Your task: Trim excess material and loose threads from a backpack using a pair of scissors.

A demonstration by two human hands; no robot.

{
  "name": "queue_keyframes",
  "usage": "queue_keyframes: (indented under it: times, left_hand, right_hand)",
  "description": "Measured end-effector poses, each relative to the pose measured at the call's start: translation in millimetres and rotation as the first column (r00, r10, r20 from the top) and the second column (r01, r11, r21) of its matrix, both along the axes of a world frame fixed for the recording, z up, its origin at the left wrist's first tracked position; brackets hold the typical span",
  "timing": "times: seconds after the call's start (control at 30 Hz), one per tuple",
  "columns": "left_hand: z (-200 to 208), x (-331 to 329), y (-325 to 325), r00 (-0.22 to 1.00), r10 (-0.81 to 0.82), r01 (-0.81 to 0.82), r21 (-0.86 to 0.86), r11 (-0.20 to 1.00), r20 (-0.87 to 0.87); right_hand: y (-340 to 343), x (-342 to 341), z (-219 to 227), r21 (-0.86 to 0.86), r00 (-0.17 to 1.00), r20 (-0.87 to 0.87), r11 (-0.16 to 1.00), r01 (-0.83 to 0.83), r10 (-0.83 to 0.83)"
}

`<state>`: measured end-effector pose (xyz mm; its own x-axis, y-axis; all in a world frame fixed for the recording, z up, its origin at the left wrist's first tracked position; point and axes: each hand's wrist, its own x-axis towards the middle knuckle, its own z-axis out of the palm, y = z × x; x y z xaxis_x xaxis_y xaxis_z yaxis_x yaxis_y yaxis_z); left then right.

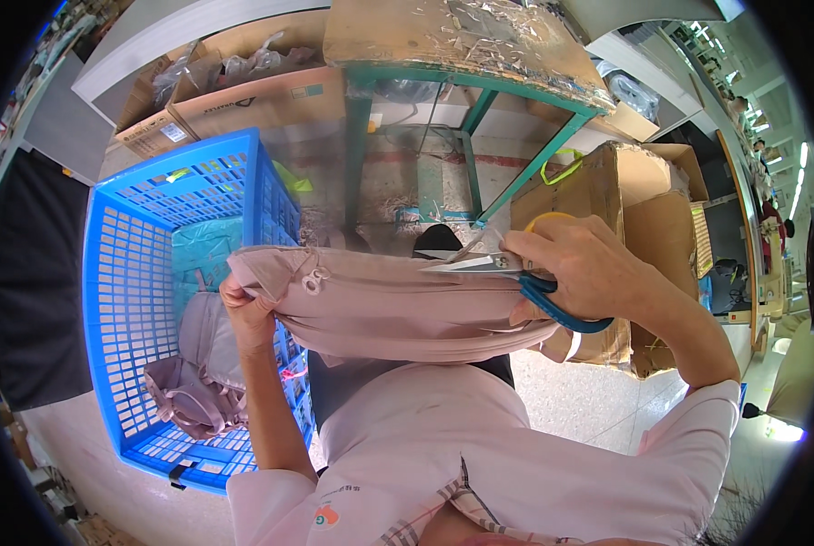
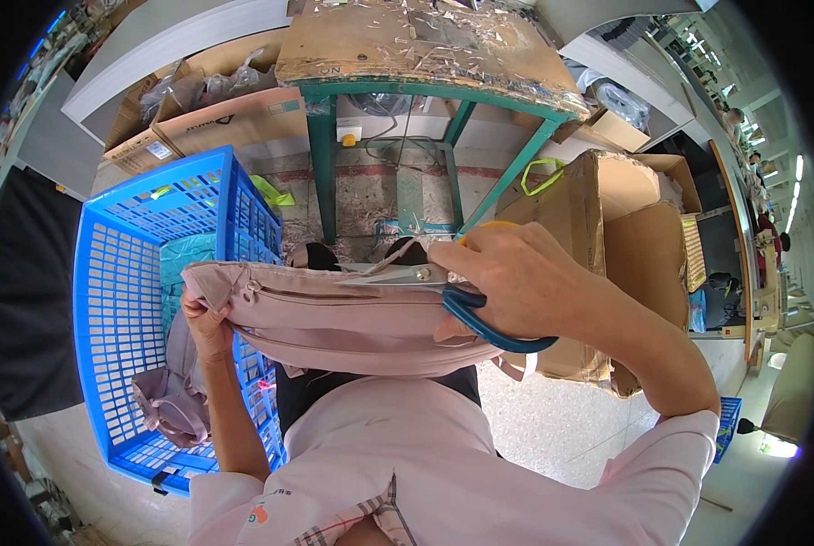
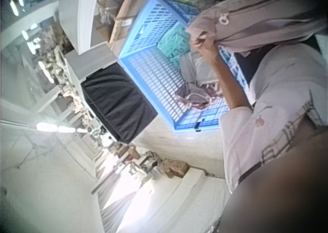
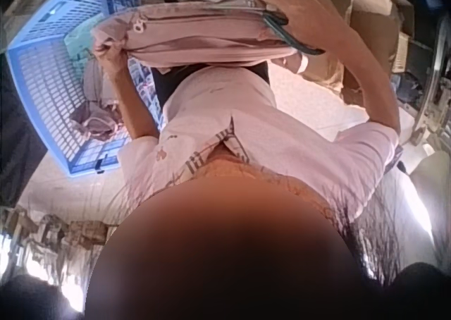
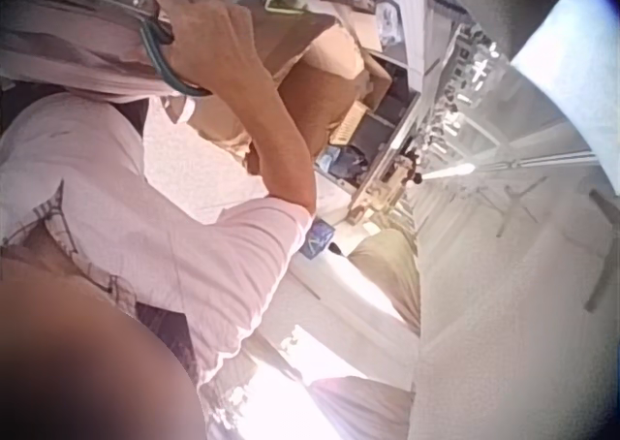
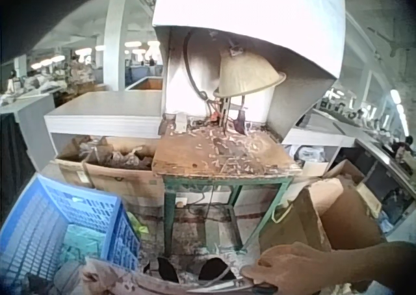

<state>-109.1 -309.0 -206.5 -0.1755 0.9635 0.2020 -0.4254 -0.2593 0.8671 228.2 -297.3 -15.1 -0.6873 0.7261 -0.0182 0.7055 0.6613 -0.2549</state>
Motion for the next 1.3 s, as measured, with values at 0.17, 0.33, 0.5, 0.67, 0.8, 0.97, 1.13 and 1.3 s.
queue_keyframes:
  times: [0.17, 0.33, 0.5, 0.67, 0.8, 0.97, 1.13, 1.3]
  left_hand:
    - [-0.3, -1.6, -7.5, 1.0, 0.011, -0.011, -0.02, 1.0, 0.0]
    - [-0.9, -4.2, -10.8, 0.999, 0.037, -0.037, -0.038, 0.999, -0.006]
    - [-2.5, -3.9, -12.5, 0.998, 0.06, -0.062, -0.064, 0.996, -0.026]
    - [-2.2, -4.7, -14.3, 0.999, 0.033, -0.033, -0.021, 0.999, -0.001]
    - [-1.4, -3.5, -16.8, 0.999, 0.048, -0.048, -0.024, 0.999, -0.001]
    - [0.7, -3.8, -20.4, 0.998, 0.05, -0.05, 0.01, 0.999, -0.038]
    - [1.6, -3.0, -25.3, 0.99, 0.114, -0.117, -0.032, 0.993, -0.089]
    - [2.1, -2.6, -25.5, 0.99, 0.115, -0.116, -0.006, 0.993, -0.079]
  right_hand:
    - [5.1, -7.4, 2.6, -0.068, 0.997, 0.062, 0.997, -0.03, 0.035]
    - [5.6, -8.1, -0.8, -0.132, 0.994, 0.071, 0.988, -0.075, 0.085]
    - [2.8, -7.6, -7.8, -0.042, 0.992, 0.019, 0.992, -0.122, 0.123]
    - [0.7, -10.0, -4.3, -0.074, 0.993, 0.022, 0.99, -0.116, 0.118]
    - [0.7, -18.3, 1.7, -0.068, 0.991, 0.124, 0.997, -0.038, 0.046]
    - [1.1, -27.5, 2.5, -0.073, 0.996, 0.042, 0.994, -0.078, 0.081]
    - [-0.1, -27.8, -0.1, -0.143, 0.994, 0.076, 0.987, -0.068, 0.079]
    - [-3.4, -28.5, 5.1, -0.164, 0.995, 0.092, 0.986, -0.025, 0.041]
